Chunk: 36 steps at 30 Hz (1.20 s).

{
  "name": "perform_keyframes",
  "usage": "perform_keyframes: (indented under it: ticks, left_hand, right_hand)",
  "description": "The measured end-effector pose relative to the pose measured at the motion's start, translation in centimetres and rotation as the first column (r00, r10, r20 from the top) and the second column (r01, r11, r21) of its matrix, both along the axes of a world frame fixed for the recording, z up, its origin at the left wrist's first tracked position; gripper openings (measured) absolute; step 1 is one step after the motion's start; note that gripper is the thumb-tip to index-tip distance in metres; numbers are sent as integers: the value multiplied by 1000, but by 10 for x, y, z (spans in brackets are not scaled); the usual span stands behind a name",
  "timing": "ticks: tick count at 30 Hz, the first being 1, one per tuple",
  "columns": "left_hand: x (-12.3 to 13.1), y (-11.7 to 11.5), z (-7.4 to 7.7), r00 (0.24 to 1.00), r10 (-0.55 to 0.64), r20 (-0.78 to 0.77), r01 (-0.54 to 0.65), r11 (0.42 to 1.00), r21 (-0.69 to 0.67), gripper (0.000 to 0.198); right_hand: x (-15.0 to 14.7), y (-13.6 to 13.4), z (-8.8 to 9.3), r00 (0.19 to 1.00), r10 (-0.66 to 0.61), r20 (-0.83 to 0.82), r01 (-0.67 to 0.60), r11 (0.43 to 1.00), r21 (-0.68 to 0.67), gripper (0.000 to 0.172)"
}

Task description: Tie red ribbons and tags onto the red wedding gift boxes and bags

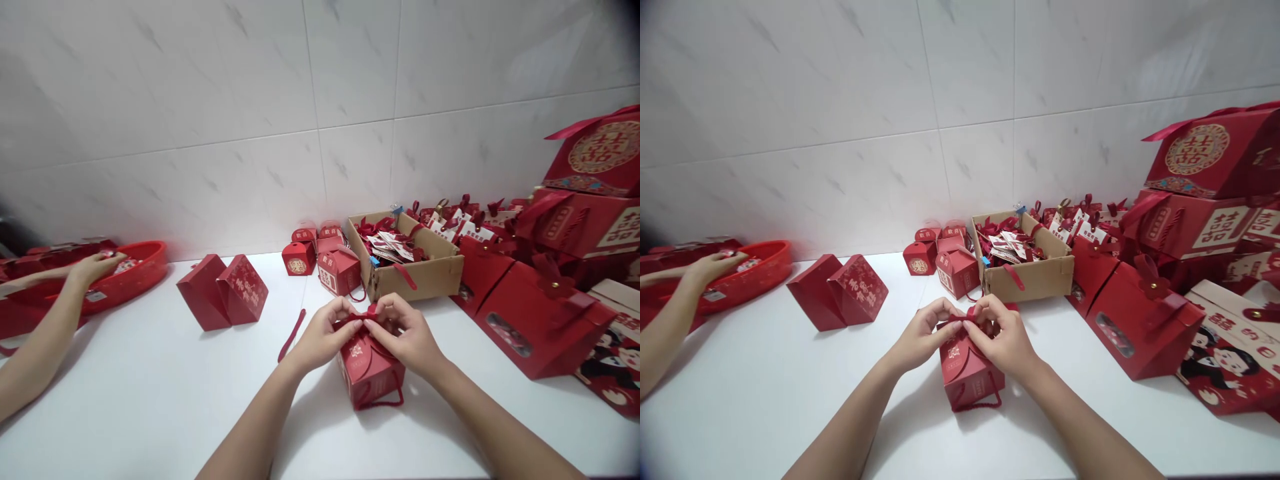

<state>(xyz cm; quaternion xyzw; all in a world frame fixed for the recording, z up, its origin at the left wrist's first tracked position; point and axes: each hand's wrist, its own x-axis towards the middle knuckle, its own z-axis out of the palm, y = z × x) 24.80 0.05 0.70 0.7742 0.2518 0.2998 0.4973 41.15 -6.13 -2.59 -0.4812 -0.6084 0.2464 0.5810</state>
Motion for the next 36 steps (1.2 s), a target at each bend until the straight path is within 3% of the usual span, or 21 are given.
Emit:
perform_keyframes:
  ticks: [4, 11, 17, 21, 25, 29, 32, 36]
  left_hand:
    - [5, -7, 1, 1000, 12, 21, -11, 1000, -27, 21]
    - [8, -6, -6, 983, 181, 20, -182, 972, 147, 15]
    - [7, -3, -13, 975, 217, 45, -221, 947, 233, 8]
    - [5, -3, -12, 978, 204, 48, -209, 938, 276, 11]
    - [2, -1, -11, 983, 177, 50, -183, 906, 381, 19]
    - [1, 0, -14, 982, 163, 101, -190, 880, 436, 23]
    - [4, 1, -18, 970, 209, 122, -240, 894, 379, 19]
    - [9, 3, -20, 935, 319, 154, -352, 884, 306, 17]
  right_hand:
    - [1, 0, 1, 1000, -15, 23, 15, 1000, -14, 12]
    - [6, -3, 5, 980, -46, 193, 30, 996, 86, 12]
    - [14, -4, 10, 933, -52, 356, -5, 987, 158, 15]
    - [18, -2, 8, 898, -115, 424, 43, 984, 175, 10]
    - [16, -1, 8, 944, -56, 324, 60, 998, -3, 13]
    - [13, -1, 11, 978, 184, 94, -152, 950, -273, 26]
    - [9, 0, 12, 961, 277, 3, -264, 918, -295, 31]
    - [1, 2, 7, 971, 239, 26, -226, 945, -237, 30]
